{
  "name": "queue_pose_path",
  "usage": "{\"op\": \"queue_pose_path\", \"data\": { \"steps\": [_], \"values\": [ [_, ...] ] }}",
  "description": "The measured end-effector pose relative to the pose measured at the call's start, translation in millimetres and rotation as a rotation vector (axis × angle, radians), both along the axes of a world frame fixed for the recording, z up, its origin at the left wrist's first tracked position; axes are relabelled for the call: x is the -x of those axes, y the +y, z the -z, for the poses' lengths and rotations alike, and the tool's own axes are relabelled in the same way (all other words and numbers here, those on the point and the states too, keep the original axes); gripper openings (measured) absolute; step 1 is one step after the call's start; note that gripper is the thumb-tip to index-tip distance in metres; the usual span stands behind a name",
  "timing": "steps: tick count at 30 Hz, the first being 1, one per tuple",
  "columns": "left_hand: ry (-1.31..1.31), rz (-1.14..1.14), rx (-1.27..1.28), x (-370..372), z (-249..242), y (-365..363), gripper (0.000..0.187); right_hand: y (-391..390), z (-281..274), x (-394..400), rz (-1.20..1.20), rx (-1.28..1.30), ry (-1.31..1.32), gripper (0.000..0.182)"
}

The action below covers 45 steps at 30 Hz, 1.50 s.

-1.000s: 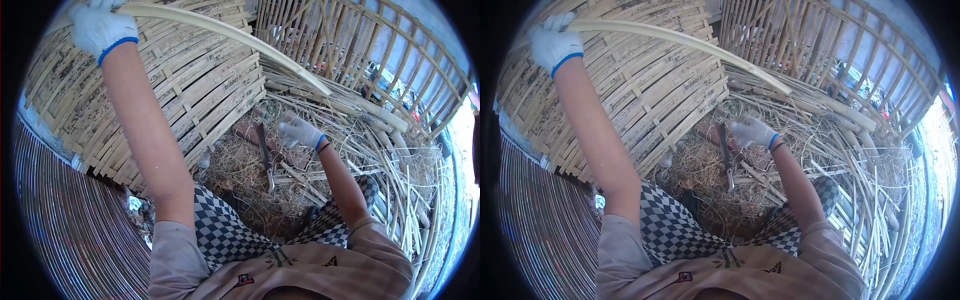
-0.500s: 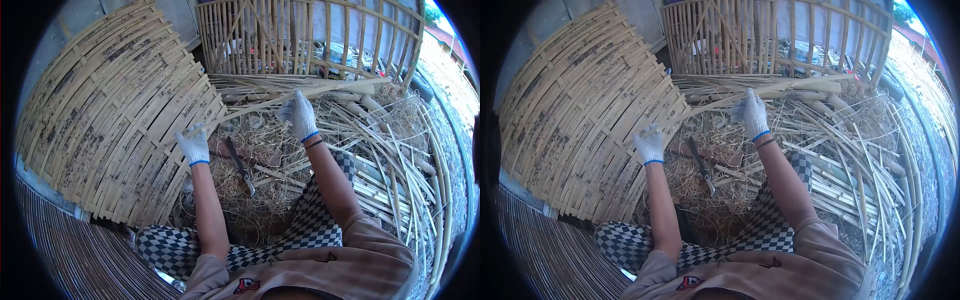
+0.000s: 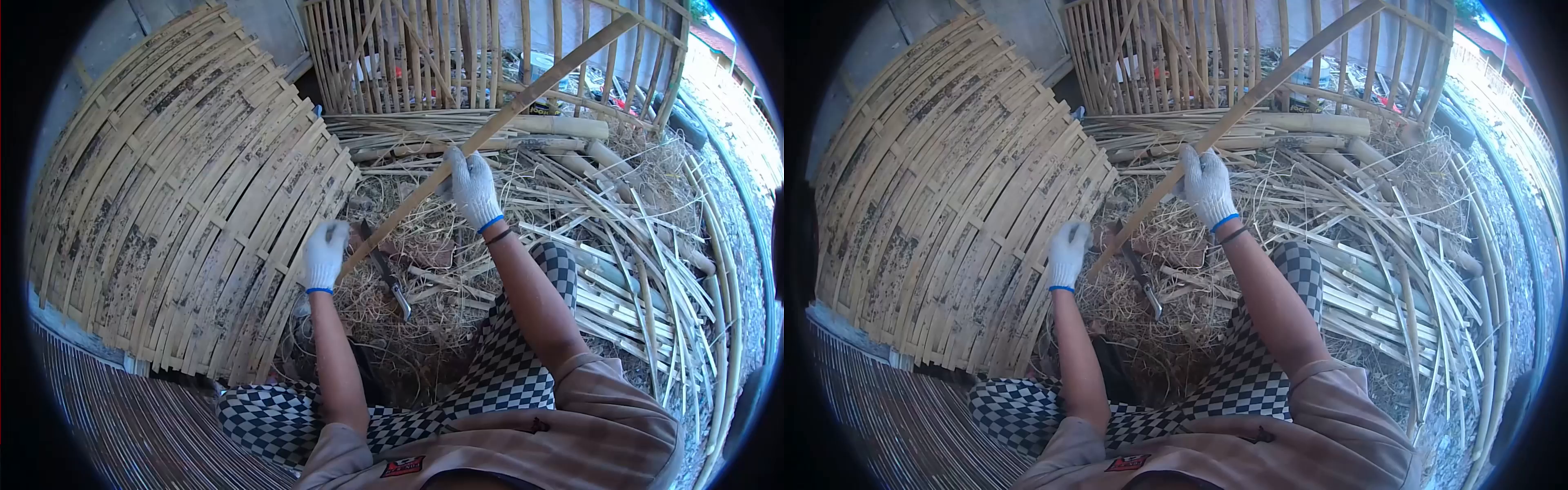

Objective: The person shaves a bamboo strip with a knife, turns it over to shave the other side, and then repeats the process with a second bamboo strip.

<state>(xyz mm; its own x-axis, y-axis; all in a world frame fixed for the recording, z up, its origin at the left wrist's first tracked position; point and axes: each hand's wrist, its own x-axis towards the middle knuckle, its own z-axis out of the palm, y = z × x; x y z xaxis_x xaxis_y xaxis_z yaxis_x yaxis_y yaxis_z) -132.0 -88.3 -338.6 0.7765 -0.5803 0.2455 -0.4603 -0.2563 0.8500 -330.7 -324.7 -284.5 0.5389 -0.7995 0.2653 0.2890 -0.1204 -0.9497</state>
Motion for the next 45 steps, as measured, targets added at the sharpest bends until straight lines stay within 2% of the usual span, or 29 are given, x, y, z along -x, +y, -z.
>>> {"op": "queue_pose_path", "data": {
  "steps": [1,2,4,7,10,12,15,16,19,20,22,24,26,30,34,36,39,41,45],
  "values": [
    [-0.214,0.013,0.109,17,-9,-9,0.032,3,1,-2,-0.03,0.002,-0.002,0.036],
    [-0.126,0.052,0.158,39,-25,-19,0.038,8,0,-3,-0.061,0.003,-0.005,0.036],
    [-0.398,0.111,0.086,62,-40,-36,0.055,15,-3,-4,-0.142,0.0,-0.016,0.032],
    [-0.54,0.146,0.033,74,-39,-66,0.05,25,-8,-3,-0.191,0.051,-0.036,0.03],
    [-0.306,0.248,-0.19,82,-62,-78,0.04,30,-13,0,-0.23,0.04,-0.112,0.027],
    [-0.397,0.177,-0.053,78,-69,-80,0.034,28,-17,1,-0.288,0.064,-0.226,0.029],
    [-0.423,0.026,0.089,56,-91,-74,0.032,30,-17,4,-0.175,0.139,-0.158,0.03],
    [-0.408,-0.011,0.162,44,-102,-70,0.032,29,-16,6,-0.135,0.232,-0.003,0.035],
    [-0.26,-0.055,0.332,9,-143,-52,0.033,24,8,-1,0.012,0.797,0.368,0.043],
    [-0.24,-0.021,0.403,-4,-152,-46,0.035,25,19,-3,-0.049,0.769,0.448,0.05],
    [-0.207,0.052,0.544,-27,-164,-38,0.04,29,31,-8,-0.191,0.822,0.655,0.05],
    [-0.188,0.083,0.598,-42,-163,-33,0.033,36,36,-12,-0.325,0.879,0.836,0.051],
    [-0.184,0.127,0.618,-56,-160,-29,0.028,44,41,-13,-0.392,0.906,0.857,0.05],
    [-0.265,0.017,0.512,-76,-156,-25,0.031,57,39,-12,-0.503,0.908,0.952,0.048],
    [-0.185,-0.032,0.678,-90,-163,-25,0.039,59,42,-13,-0.543,0.903,1.023,0.045],
    [-0.251,-0.004,0.71,-96,-174,-17,0.04,60,45,-15,-0.549,0.9,1.034,0.045],
    [-0.239,0.01,0.898,-90,-195,-6,0.04,59,59,-20,-0.542,0.928,1.01,0.046],
    [-0.161,-0.02,0.942,-82,-216,5,0.047,61,78,-27,-0.535,0.974,0.956,0.046],
    [-0.083,-0.012,0.975,-79,-269,35,0.05,72,120,-45,-0.642,0.859,1.03,0.05]
  ]
}}
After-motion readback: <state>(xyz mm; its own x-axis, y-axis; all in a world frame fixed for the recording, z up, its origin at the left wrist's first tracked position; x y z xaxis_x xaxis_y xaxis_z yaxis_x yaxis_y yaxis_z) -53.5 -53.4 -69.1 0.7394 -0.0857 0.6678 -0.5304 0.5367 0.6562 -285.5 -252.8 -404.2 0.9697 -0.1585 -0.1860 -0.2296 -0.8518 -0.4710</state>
